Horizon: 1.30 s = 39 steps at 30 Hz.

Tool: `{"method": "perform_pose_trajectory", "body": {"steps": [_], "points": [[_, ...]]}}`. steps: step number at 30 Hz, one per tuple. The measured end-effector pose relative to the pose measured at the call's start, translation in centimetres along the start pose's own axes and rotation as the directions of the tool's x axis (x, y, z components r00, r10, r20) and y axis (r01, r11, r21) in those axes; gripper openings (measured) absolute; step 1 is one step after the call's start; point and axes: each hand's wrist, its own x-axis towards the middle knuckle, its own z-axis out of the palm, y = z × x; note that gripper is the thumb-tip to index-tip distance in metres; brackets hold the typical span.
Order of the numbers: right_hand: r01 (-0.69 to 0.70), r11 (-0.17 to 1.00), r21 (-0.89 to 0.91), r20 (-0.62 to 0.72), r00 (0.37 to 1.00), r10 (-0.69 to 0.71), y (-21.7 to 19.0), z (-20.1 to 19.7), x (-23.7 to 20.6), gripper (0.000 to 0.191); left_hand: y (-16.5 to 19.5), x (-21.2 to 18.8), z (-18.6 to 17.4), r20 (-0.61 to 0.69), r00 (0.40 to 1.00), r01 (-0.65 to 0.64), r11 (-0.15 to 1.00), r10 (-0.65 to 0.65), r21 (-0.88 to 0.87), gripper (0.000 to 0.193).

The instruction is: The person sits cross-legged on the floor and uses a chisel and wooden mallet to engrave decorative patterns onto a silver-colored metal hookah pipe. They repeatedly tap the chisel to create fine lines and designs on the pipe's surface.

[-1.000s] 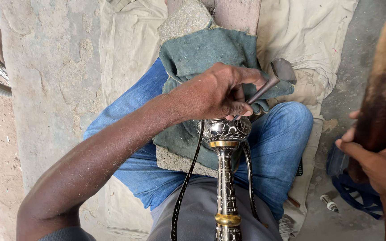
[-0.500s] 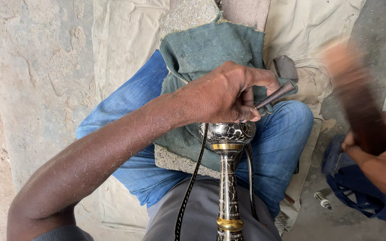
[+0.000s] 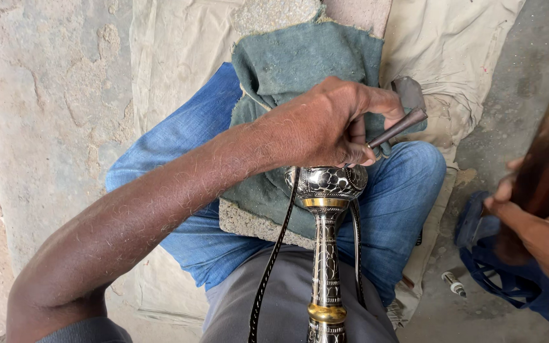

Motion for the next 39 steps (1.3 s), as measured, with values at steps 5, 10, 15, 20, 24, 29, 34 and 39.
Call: {"method": "perform_pose_trajectory", "body": {"steps": [5,10,15,20,24,29,34,39], "points": [[0.005,0.998,-0.055,0.072,0.997,-0.001,-1.3,0.1,0.0,0.04,0.1,0.0,-0.1,-0.022,0.998,-0.065,0.998,0.065,0.026,0.064],[0.088,0.986,-0.143,0.128,0.989,-0.07,-3.3,0.2,-0.1,0.029,0.0,-0.4,-0.2,-0.01,0.996,-0.084,0.994,0.084,-0.068,0.054],[-0.084,0.974,-0.209,0.075,0.992,0.102,-5.5,-0.3,0.3,0.04,-0.2,-0.4,-0.1,-0.015,0.997,-0.075,0.996,0.074,-0.047,0.062],[-0.101,0.991,-0.083,-0.009,0.995,0.101,-5.3,-0.1,0.7,0.041,-0.1,-0.2,-0.1,-0.033,0.999,-0.036,0.998,0.035,-0.06,0.067],[-0.095,0.993,-0.075,0.018,0.995,0.097,-3.9,-0.4,0.4,0.041,-0.1,-0.2,-0.2,-0.014,0.998,-0.066,0.996,0.065,-0.056,0.054],[0.031,0.998,-0.055,0.154,0.988,-0.022,-3.5,-0.9,0.2,0.034,-0.1,-0.2,-0.2,-0.001,1.0,-0.007,0.998,0.007,-0.069,0.058],[-0.007,0.99,-0.142,0.098,0.995,0.021,-4.5,-0.3,0.2,0.035,-0.3,-0.6,-0.1,-0.056,0.996,-0.068,0.996,0.065,-0.052,0.064],[-0.004,0.995,-0.1,0.102,0.995,0.014,-3.5,-0.6,0.3,0.032,-0.5,-0.5,0.0,-0.025,1.0,-0.019,1.0,0.019,-0.014,0.047]]}}
